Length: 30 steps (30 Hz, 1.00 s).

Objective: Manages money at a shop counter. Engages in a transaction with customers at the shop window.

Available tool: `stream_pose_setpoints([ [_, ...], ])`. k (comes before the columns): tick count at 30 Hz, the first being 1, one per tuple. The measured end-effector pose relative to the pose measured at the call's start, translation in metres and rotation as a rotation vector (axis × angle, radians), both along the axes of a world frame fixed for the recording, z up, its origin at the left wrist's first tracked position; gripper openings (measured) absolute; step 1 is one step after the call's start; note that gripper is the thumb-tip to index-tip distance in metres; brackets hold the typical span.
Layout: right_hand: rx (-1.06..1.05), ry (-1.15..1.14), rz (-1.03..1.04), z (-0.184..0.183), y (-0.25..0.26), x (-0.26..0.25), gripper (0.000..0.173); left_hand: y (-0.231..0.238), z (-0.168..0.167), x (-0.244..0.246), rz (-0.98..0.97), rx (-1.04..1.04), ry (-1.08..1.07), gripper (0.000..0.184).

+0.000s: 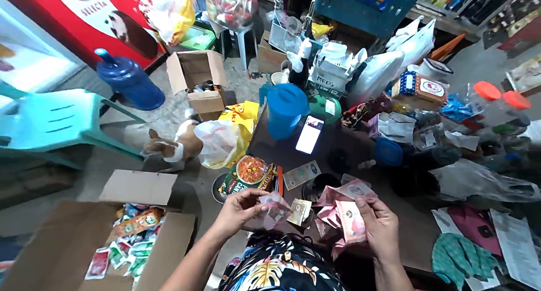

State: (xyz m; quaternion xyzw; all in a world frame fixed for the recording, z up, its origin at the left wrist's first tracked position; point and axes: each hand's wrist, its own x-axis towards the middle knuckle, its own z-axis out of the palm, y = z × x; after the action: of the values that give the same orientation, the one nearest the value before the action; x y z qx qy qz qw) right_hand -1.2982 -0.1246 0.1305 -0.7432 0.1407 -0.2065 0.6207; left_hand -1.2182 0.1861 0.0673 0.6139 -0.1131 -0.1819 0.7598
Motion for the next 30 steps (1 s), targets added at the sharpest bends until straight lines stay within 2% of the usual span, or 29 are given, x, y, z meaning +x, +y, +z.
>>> stream_pose_setpoints([
  [4,-0.289,0.011,0.011,0.0,0.01,0.002,0.011,-0.011,0.012,0.004,0.094,-0.011,0.047,0.048],
  [6,-0.415,0.006,0.022,-0.001,0.016,0.004,0.016,-0.012,0.011,0.002,0.101,0.181,0.078,0.058],
  [8,-0.449,-0.006,0.048,-0.001,0.02,0.003,0.017,-0.006,0.003,-0.008,0.039,0.423,0.066,0.069],
  [10,-0.443,-0.026,0.065,0.001,0.02,0.001,0.016,0.004,-0.005,-0.03,-0.028,0.5,0.044,0.06],
  [13,-0.413,-0.04,0.063,0.006,0.014,-0.006,0.015,0.02,-0.009,-0.061,-0.183,0.466,0.007,0.031],
  [14,-0.401,-0.039,0.053,0.007,0.011,-0.008,0.015,0.024,-0.009,-0.067,-0.242,0.447,-0.017,0.027],
  [20,-0.304,-0.037,0.011,0.004,0.001,-0.011,0.012,0.055,-0.029,-0.052,-0.709,0.29,-0.243,0.036],
  [23,-0.293,-0.038,0.038,0.001,0.002,-0.01,0.012,0.062,-0.034,-0.045,-0.785,0.266,-0.282,0.052],
  [25,-0.296,-0.041,0.052,0.001,0.003,-0.009,0.013,0.057,-0.037,-0.047,-0.638,0.28,-0.273,0.039],
  [28,-0.284,-0.035,0.068,0.003,0.004,-0.006,0.013,0.031,-0.04,-0.059,-0.207,0.206,-0.102,0.022],
  [30,-0.277,-0.02,0.084,0.006,0.006,-0.003,0.013,0.015,-0.03,-0.058,-0.051,0.061,0.038,0.028],
])
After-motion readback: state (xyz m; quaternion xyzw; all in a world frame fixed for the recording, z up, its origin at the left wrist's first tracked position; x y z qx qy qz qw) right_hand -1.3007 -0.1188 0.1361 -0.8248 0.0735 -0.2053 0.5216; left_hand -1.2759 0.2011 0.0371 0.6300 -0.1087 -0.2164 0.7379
